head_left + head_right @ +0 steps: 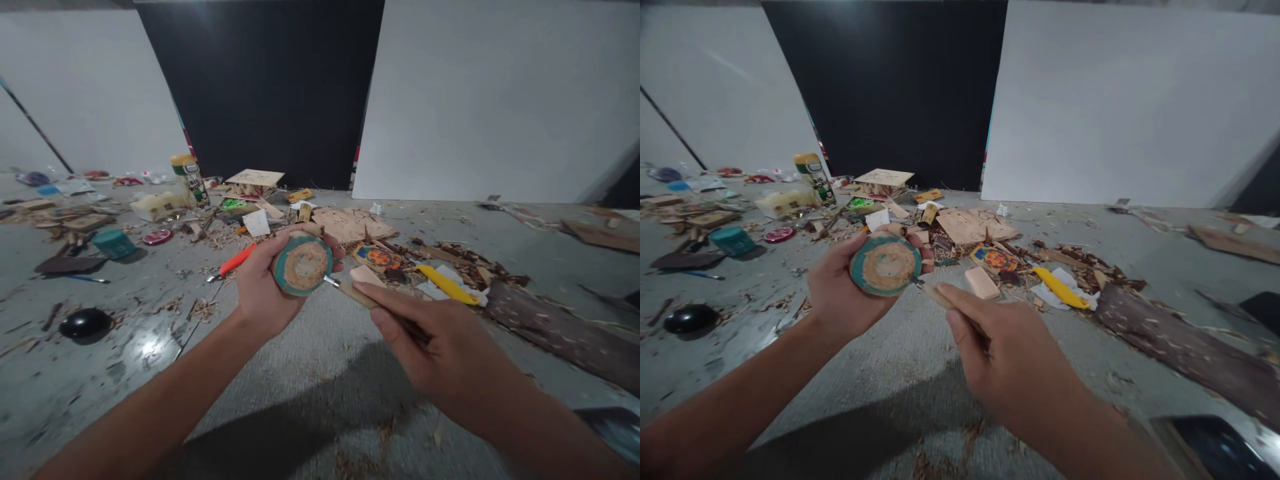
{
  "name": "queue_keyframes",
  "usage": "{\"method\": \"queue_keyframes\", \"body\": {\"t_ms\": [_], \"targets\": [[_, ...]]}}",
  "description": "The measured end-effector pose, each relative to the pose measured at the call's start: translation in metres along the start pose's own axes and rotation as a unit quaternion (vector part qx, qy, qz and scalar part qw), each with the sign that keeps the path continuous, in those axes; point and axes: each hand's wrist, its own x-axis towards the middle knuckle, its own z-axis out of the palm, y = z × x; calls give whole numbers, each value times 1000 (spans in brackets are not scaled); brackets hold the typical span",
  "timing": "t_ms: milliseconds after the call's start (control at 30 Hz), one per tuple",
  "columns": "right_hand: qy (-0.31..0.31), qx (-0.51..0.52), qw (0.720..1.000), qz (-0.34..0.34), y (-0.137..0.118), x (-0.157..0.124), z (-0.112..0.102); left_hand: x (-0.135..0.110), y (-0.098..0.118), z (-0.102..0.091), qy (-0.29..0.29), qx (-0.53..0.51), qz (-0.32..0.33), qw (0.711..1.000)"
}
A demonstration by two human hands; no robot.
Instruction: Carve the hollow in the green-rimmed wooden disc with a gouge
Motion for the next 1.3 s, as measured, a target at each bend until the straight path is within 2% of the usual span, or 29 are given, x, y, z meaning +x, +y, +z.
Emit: {"method": "queue_keyframes", "body": {"t_ms": [200, 433, 533, 600, 667, 733, 833, 900, 967, 1033, 1100, 1167, 1200, 1233, 1300], "targets": [[-3, -26, 1000, -2, -1, -1, 4, 0, -2, -3, -51, 35, 28, 998], [37, -89, 994, -48, -3, -7, 15, 0, -9, -10, -92, 105, 64, 988], [-11, 3, 1000, 1, -4, -1, 15, -1, -12, -14, -98, 129, 81, 983], [-59, 101, 992, 40, -3, 5, 14, -2, -13, -14, -96, 127, 86, 983], [-74, 145, 985, 50, -3, 8, 15, -3, -13, -14, -91, 126, 88, 984], [-48, 105, 993, 39, -3, 5, 19, -4, -13, -12, -82, 132, 84, 984], [19, -20, 999, -29, -3, -3, 27, -5, -13, -9, -61, 130, 69, 987], [28, -45, 997, -52, -3, -6, 30, -5, -12, -8, -53, 124, 60, 989], [9, 16, 1000, -22, -4, -4, 29, -5, -10, -7, -54, 125, 63, 989], [-25, 136, 990, 37, -7, 1, 27, -5, -9, -7, -59, 122, 69, 988], [-67, 257, 959, 97, -9, 5, 25, -5, -8, -7, -67, 118, 74, 988], [-97, 333, 927, 143, -11, 7, 24, -6, -6, -6, -72, 120, 79, 987], [-100, 342, 922, 150, -11, 7, 24, -6, -5, -6, -72, 118, 81, 987], [-90, 325, 930, 144, -10, 6, 23, -6, -4, -5, -71, 113, 80, 988], [-43, 234, 966, 100, -7, 5, 21, -5, -3, -3, -60, 86, 65, 992]]}}
